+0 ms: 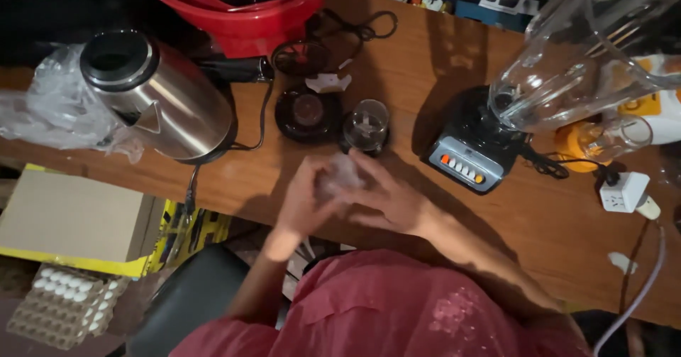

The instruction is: Testing the functionality and assembly of various blender models on a demonstration table

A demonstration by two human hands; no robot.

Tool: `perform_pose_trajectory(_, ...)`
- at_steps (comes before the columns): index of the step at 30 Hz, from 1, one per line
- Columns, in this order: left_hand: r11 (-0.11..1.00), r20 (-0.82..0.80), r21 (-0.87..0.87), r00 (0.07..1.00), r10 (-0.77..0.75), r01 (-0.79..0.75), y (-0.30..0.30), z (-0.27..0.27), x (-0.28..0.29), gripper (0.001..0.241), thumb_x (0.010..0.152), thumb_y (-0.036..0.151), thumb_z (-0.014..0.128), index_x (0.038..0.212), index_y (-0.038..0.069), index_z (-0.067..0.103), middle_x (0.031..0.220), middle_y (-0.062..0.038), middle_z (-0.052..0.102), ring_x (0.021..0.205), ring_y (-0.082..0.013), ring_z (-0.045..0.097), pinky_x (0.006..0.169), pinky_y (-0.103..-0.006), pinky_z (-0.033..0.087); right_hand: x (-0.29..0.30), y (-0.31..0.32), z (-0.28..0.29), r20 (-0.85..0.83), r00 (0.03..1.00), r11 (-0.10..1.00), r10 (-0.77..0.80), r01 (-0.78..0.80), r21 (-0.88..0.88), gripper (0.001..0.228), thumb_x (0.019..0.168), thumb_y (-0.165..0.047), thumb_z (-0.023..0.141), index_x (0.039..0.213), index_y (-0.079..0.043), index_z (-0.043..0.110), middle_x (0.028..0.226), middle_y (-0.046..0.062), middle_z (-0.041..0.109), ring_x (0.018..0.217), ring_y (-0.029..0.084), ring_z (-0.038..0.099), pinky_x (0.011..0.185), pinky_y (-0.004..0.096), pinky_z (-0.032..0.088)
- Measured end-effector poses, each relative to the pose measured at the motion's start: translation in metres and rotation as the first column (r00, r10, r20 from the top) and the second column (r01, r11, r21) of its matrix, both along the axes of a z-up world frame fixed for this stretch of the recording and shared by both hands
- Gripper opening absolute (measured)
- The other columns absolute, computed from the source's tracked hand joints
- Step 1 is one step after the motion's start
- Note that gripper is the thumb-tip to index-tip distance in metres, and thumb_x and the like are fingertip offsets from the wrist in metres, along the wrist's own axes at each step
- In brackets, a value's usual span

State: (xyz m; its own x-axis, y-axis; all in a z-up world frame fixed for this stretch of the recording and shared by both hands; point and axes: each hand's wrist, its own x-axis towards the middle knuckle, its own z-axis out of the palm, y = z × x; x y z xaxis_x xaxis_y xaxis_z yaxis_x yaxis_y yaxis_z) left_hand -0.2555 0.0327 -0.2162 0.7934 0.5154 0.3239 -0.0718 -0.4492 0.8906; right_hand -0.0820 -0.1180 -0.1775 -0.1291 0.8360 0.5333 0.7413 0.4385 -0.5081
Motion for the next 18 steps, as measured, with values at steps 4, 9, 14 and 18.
perform_pose_trajectory(4,0.957,-0.069,-0.255,0.985,-0.161,0.139,0.022,0.072,0.026,0.091,0.065,0.018,0.093,0.140,0.013,0.043,0.131,-0.014,0.062,0.125,-0.0347,0.063,0.108,-0.0513,0.048,0.022,-0.019,-0.038,0.120,0.940,0.942,-0.319,0.301,0.148,0.015,0.093,-0.024,0.075,0.108,-0.024,0.074,0.125,0.007,0.065,0.109,0.024,0.070,0.094,0.040,0.058)
perform_pose_trajectory(9,0.912,0.022,0.406,0.998,0.056,-0.060,0.120,0.050,0.092,0.042,0.090,0.031,0.086,0.125,0.013,0.069,0.107,-0.007,0.070,0.101,-0.0272,0.073,0.088,-0.0383,0.059,0.051,-0.084,0.004,-0.056,0.779,0.778,-0.625,0.627,0.047,0.013,0.086,-0.021,0.078,0.098,-0.023,0.082,0.116,0.005,0.074,0.104,0.025,0.073,0.090,0.037,0.058)
perform_pose_trajectory(14,0.997,-0.406,0.066,0.911,0.068,-0.045,0.129,0.056,0.130,0.048,0.087,0.032,0.080,0.124,0.004,0.069,0.112,-0.015,0.070,0.103,-0.0282,0.072,0.088,-0.0418,0.059,0.048,-0.143,0.005,-0.183,0.694,0.688,-0.696,0.718,0.106,0.023,0.075,-0.025,0.080,0.095,-0.014,0.081,0.103,0.012,0.075,0.094,0.031,0.072,0.084,0.041,0.057)
perform_pose_trajectory(18,0.784,-0.646,0.552,0.740,0.189,0.283,0.121,0.067,0.146,0.038,0.102,0.033,0.053,0.108,0.007,0.080,0.100,-0.019,0.079,0.103,-0.0401,0.074,0.087,-0.0559,0.059,0.041,-0.185,-0.005,-0.358,0.568,0.588,-0.741,0.807,0.063,0.054,0.075,-0.058,0.077,0.098,-0.009,0.080,0.106,0.019,0.072,0.091,0.029,0.068,0.083,0.040,0.054)
